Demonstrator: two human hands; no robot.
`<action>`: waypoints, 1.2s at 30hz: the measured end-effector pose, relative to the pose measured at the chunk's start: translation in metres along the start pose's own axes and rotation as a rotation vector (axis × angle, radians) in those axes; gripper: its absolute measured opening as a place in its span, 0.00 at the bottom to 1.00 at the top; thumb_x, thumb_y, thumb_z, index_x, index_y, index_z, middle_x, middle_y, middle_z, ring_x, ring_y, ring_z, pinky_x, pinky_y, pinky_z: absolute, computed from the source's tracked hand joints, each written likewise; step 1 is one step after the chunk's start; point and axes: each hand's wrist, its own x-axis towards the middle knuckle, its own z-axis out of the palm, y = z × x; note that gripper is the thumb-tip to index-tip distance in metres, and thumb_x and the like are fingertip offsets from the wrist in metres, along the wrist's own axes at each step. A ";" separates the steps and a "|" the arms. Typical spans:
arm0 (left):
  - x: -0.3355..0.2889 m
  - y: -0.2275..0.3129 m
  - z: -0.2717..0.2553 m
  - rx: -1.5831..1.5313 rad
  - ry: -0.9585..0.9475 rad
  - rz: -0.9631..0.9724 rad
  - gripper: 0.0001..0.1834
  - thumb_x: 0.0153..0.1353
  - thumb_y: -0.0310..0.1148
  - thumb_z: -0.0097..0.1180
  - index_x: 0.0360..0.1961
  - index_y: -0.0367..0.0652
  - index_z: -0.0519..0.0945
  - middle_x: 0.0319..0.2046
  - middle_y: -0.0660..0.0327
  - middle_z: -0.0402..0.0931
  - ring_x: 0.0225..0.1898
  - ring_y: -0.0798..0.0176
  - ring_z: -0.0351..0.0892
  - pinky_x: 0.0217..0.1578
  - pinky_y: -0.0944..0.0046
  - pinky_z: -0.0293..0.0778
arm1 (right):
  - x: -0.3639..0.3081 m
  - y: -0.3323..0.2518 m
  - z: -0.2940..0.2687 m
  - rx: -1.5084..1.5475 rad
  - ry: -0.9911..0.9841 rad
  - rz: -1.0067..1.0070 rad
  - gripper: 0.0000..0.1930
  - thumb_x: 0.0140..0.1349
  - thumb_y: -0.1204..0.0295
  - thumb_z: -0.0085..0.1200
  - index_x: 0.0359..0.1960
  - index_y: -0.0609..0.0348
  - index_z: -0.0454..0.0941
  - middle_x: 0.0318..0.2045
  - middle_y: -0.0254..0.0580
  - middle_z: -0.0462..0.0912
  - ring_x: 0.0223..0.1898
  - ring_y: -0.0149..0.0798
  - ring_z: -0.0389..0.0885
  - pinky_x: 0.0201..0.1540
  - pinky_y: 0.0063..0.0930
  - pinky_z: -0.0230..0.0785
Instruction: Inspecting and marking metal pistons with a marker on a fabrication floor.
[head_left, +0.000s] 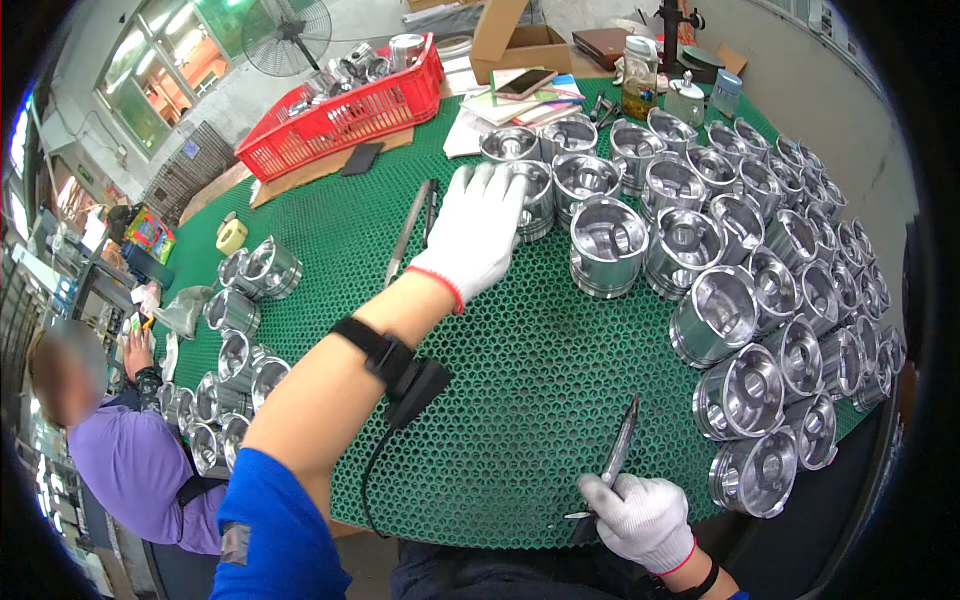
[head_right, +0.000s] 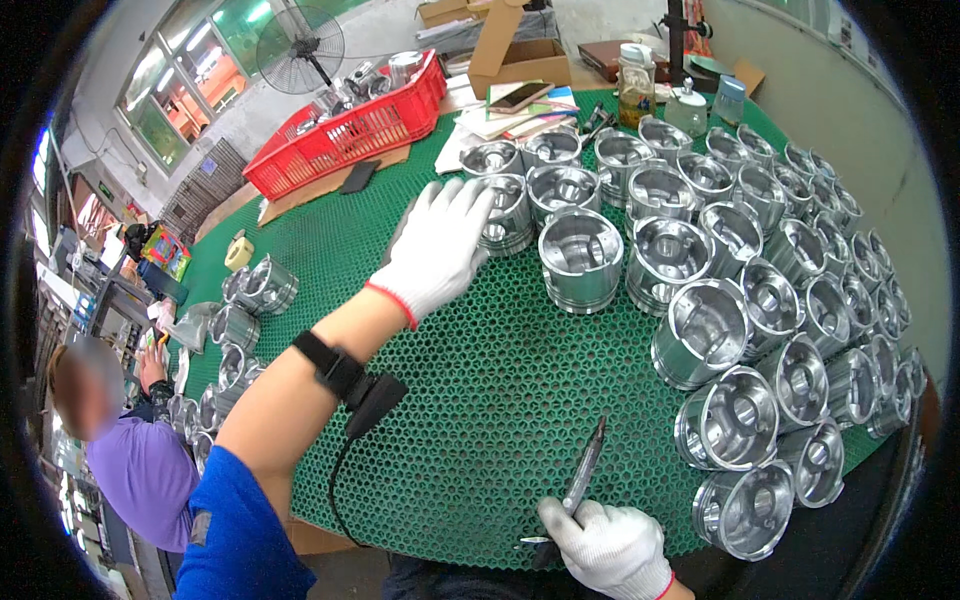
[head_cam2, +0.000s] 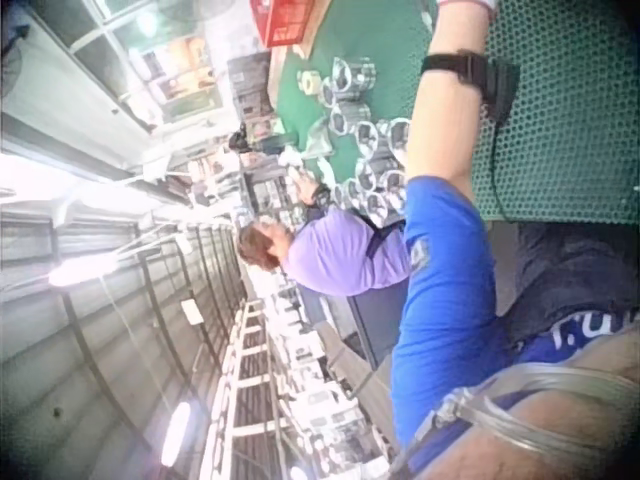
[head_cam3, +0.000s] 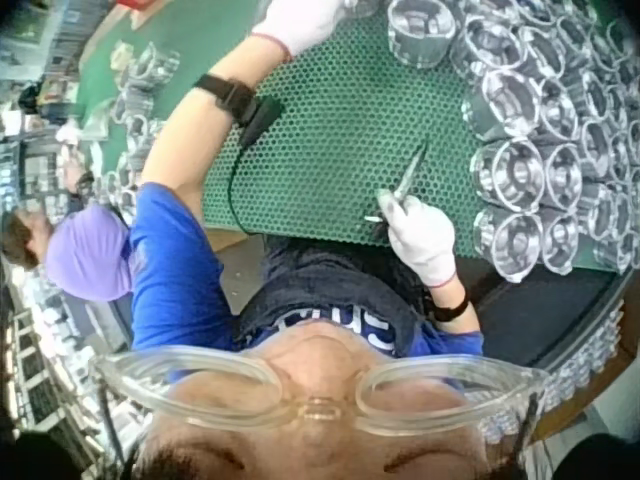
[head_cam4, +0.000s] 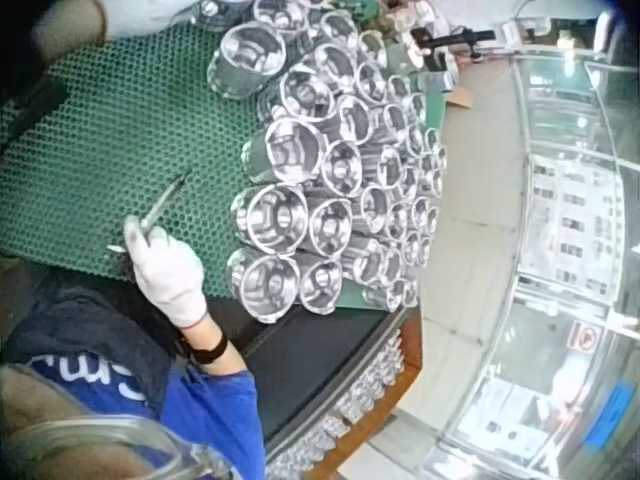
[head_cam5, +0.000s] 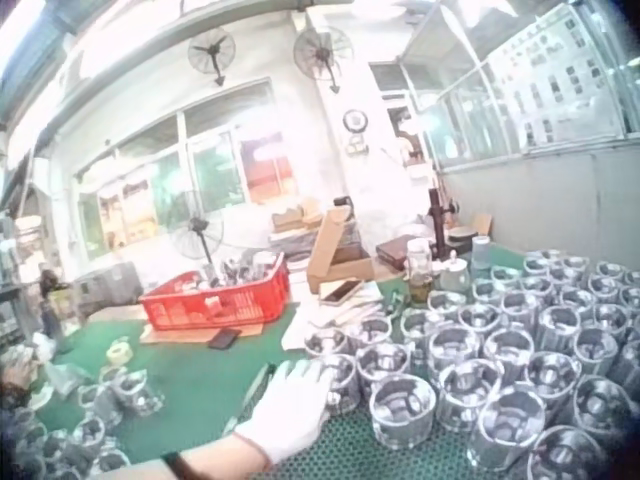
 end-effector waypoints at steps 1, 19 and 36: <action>0.003 0.000 0.013 -0.074 -0.062 -0.055 0.30 0.55 0.38 0.63 0.56 0.36 0.70 0.50 0.47 0.74 0.57 0.44 0.71 0.62 0.42 0.61 | 0.000 -0.001 -0.002 0.005 -0.009 -0.012 0.20 0.43 0.76 0.60 0.42 0.47 0.80 0.17 0.33 0.73 0.15 0.38 0.74 0.16 0.33 0.68; -0.236 0.099 -0.206 -0.473 -0.117 0.064 0.15 0.50 0.44 0.66 0.41 0.64 0.81 0.39 0.71 0.74 0.41 0.64 0.77 0.61 0.38 0.62 | -0.002 0.002 0.011 -0.072 0.056 -0.012 0.28 0.40 0.81 0.55 0.49 0.48 0.79 0.23 0.41 0.74 0.21 0.47 0.76 0.24 0.39 0.71; -0.311 0.143 -0.178 -1.645 -0.085 -1.211 0.17 0.48 0.31 0.72 0.40 0.41 0.84 0.46 0.54 0.80 0.51 0.47 0.78 0.54 0.54 0.73 | -0.014 -0.001 0.021 -0.125 0.068 0.034 0.30 0.39 0.84 0.52 0.50 0.49 0.80 0.32 0.45 0.81 0.29 0.49 0.81 0.33 0.38 0.75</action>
